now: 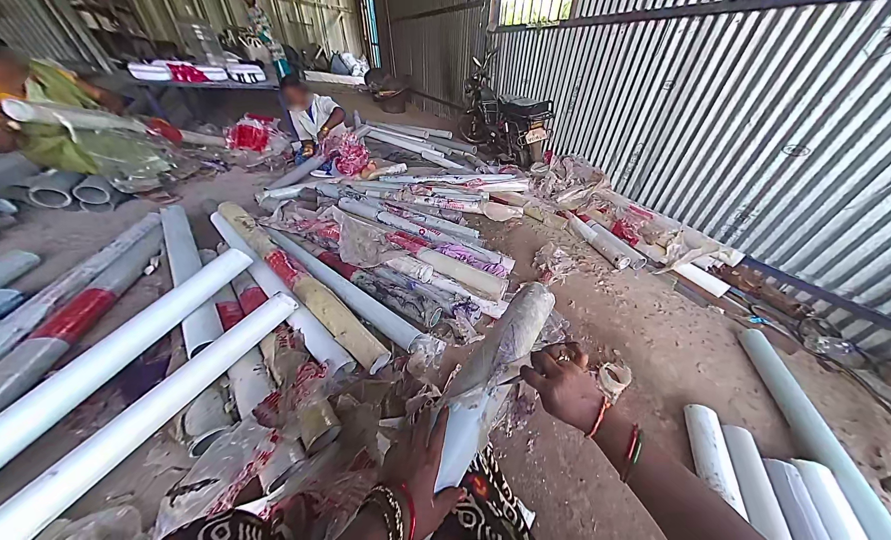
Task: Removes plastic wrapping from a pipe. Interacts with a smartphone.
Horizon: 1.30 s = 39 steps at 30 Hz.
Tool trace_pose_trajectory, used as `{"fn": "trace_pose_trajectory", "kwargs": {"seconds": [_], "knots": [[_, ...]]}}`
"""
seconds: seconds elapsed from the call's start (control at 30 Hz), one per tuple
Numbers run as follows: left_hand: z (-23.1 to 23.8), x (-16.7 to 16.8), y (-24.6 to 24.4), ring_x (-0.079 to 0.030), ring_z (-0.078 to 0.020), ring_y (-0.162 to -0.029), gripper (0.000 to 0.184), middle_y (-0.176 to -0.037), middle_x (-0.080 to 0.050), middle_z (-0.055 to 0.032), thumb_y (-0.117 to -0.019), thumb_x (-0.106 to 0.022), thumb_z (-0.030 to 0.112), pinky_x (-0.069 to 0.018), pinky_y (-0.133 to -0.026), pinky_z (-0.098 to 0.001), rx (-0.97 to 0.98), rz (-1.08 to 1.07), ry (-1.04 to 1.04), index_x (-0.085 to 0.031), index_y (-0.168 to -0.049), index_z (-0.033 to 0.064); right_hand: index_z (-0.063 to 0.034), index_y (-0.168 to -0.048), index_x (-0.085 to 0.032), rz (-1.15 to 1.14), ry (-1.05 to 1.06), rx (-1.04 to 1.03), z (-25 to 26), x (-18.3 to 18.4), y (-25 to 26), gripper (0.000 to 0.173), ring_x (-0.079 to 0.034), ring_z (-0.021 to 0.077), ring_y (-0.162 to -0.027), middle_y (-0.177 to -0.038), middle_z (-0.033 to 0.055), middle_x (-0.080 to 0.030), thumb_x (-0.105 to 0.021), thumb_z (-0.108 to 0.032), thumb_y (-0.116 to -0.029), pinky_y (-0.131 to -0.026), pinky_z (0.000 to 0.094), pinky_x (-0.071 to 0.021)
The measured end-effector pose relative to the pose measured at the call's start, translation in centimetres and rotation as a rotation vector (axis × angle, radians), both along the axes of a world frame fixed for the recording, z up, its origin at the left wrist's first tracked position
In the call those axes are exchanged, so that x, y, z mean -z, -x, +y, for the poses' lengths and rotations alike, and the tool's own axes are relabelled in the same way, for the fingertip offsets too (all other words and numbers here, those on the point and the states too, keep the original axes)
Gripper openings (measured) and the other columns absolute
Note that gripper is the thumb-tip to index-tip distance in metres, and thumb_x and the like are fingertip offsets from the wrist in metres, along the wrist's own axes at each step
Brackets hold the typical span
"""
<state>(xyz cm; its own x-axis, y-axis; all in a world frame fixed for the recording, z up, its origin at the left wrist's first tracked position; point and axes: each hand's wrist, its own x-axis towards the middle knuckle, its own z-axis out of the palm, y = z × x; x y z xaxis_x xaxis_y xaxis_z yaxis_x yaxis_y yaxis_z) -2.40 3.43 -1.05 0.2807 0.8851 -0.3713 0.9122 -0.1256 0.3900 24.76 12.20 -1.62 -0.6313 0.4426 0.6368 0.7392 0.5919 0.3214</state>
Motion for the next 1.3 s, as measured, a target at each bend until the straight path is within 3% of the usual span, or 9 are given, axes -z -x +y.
{"fn": "trace_pose_trajectory", "kwargs": {"seconds": [0.2,0.3,0.4,0.6,0.8,0.87,1.0,1.13,1.3], "knots": [[0.3,-0.1,-0.4,-0.03,-0.0492,-0.15,0.112,-0.167,-0.013,-0.0313,-0.0886,-0.077,0.048,-0.0311,-0.119,-0.0563,0.019,0.031,0.015,-0.009,-0.165,0.0042,-0.0216,-0.08,-0.068,-0.181,-0.165,0.061,0.4,0.2,1.0,0.009,-0.068,0.0242,-0.076,-0.077,0.0043,-0.065,-0.066,-0.014,-0.0827,-0.081,0.0457,-0.0511],[0.4,0.0,-0.6,-0.029,-0.0496,-0.15,0.111,-0.167,-0.014,-0.0321,-0.0891,-0.077,0.047,-0.0294,-0.12,-0.0567,0.016,0.029,0.01,-0.009,-0.165,0.0041,-0.0044,-0.091,-0.072,-0.215,0.184,0.293,3.4,-1.2,-1.9,0.01,-0.071,0.0408,-0.091,-0.088,0.0209,-0.069,-0.066,0.002,-0.0859,-0.087,0.0597,-0.0503],[0.1,0.1,-0.4,-0.029,-0.049,-0.151,0.111,-0.167,-0.015,-0.0315,-0.0891,-0.077,0.047,-0.0302,-0.12,-0.0566,0.021,0.028,0.0,-0.009,-0.165,0.0038,0.0067,-0.122,-0.064,-0.245,0.699,0.601,5.2,-3.4,-4.2,0.029,-0.053,0.0506,-0.128,-0.126,0.0337,-0.061,-0.046,0.007,-0.0985,-0.111,0.0671,-0.0287],[0.0,-0.2,-0.4,-0.031,-0.0487,-0.149,0.111,-0.167,-0.017,-0.0313,-0.0887,-0.078,0.047,-0.0326,-0.118,-0.0571,0.007,0.039,0.029,-0.009,-0.165,0.0044,-0.0178,-0.079,-0.069,-0.068,-0.081,0.07,0.1,-0.1,-0.5,0.009,-0.067,0.0279,-0.067,-0.071,0.0063,-0.061,-0.066,-0.01,-0.0785,-0.077,0.0555,-0.0523],[0.0,-0.3,-0.4,-0.033,-0.049,-0.148,0.111,-0.167,-0.017,-0.0312,-0.0887,-0.077,0.048,-0.0352,-0.116,-0.0574,0.009,0.049,-0.001,-0.01,-0.165,0.0033,-0.0212,-0.079,-0.066,-0.159,-0.218,0.1,1.3,1.0,0.5,0.009,-0.065,0.0248,-0.07,-0.073,0.0049,-0.061,-0.064,-0.013,-0.0838,-0.078,0.0439,-0.0484],[0.2,0.0,-0.4,-0.031,-0.0484,-0.149,0.112,-0.167,-0.015,-0.0307,-0.0889,-0.077,0.048,-0.0342,-0.117,-0.0564,0.003,0.051,0.013,-0.008,-0.165,0.0037,-0.0115,-0.082,-0.069,-0.186,-0.033,0.226,2.9,-0.1,-0.9,0.009,-0.07,0.034,-0.076,-0.076,0.0139,-0.066,-0.069,-0.003,-0.0811,-0.075,0.0507,-0.0526],[0.1,-0.1,-0.3,-0.032,-0.0482,-0.149,0.112,-0.167,-0.016,-0.0308,-0.0889,-0.077,0.049,-0.0326,-0.119,-0.056,0.007,0.042,0.01,-0.009,-0.165,0.0032,0.0055,-0.117,-0.066,-0.218,0.619,0.518,4.7,-3.6,-2.4,0.026,-0.058,0.0505,-0.121,-0.118,0.0327,-0.063,-0.049,0.007,-0.097,-0.107,0.0672,-0.0324],[-0.1,0.0,-0.2,-0.032,-0.0495,-0.149,0.112,-0.166,-0.018,-0.0321,-0.0886,-0.077,0.049,-0.03,-0.12,-0.0562,0.019,0.023,-0.013,-0.01,-0.165,0.003,-0.0124,-0.082,-0.072,-0.108,0.017,0.087,1.9,-1.3,-0.6,0.01,-0.068,0.0339,-0.072,-0.072,0.0111,-0.063,-0.069,-0.004,-0.0774,-0.077,0.059,-0.0512],[0.0,0.0,-0.4,-0.031,-0.0488,-0.15,0.112,-0.166,-0.016,-0.0329,-0.0891,-0.076,0.049,-0.0297,-0.12,-0.0556,0.032,0.049,-0.004,-0.008,-0.165,0.003,-0.0211,-0.078,-0.067,-0.227,-0.147,0.02,0.4,0.0,1.5,0.008,-0.065,0.024,-0.069,-0.07,0.0041,-0.06,-0.067,-0.014,-0.082,-0.078,0.0429,-0.0508]]}}
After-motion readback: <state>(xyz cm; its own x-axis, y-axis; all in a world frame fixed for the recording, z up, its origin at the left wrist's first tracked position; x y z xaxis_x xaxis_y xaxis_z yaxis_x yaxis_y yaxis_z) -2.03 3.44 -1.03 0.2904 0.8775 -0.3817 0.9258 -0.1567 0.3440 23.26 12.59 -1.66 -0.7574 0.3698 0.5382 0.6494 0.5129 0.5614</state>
